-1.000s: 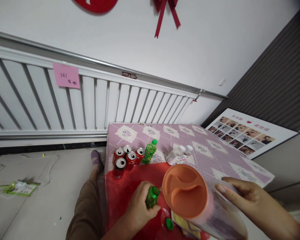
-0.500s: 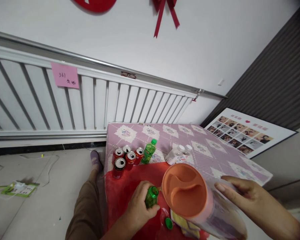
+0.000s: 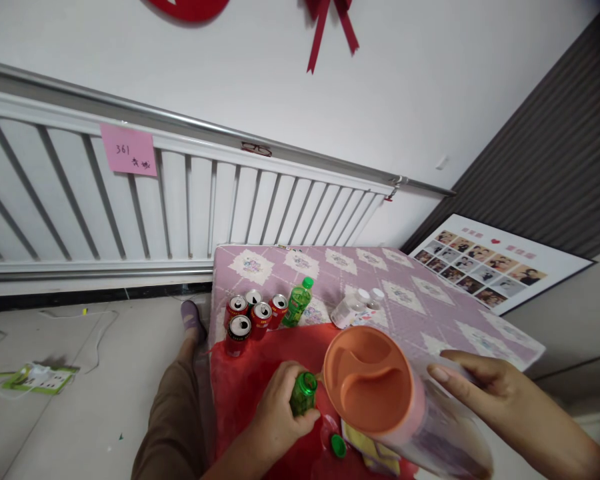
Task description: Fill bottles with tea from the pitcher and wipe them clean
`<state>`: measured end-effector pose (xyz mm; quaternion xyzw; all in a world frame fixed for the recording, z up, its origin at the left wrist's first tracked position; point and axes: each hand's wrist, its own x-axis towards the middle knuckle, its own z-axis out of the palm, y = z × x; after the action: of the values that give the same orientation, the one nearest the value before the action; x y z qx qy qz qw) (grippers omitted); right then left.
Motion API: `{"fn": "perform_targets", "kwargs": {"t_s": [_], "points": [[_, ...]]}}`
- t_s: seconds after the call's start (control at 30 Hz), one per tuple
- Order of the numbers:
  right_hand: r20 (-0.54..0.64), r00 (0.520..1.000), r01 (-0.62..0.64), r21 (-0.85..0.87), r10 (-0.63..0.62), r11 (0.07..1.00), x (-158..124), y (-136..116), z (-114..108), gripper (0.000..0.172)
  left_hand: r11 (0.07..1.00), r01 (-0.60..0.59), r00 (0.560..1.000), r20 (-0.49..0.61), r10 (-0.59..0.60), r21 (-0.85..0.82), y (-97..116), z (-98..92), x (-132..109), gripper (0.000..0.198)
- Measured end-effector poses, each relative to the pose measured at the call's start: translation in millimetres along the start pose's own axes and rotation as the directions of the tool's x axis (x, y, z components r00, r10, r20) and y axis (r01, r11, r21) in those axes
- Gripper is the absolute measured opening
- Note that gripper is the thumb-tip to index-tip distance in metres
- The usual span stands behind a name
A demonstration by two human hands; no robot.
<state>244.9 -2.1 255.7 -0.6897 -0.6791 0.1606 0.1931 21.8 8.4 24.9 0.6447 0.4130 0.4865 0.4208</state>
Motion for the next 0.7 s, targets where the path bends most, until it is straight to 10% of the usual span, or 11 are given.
{"fn": "perform_targets", "kwargs": {"t_s": [0.7], "points": [[0.023,0.997,-0.069,0.066,0.068,0.995,0.2,-5.5,1.4,0.061,1.000,0.008,1.000,0.027,-0.008,0.006,2.7,1.6,0.7,0.056]]}}
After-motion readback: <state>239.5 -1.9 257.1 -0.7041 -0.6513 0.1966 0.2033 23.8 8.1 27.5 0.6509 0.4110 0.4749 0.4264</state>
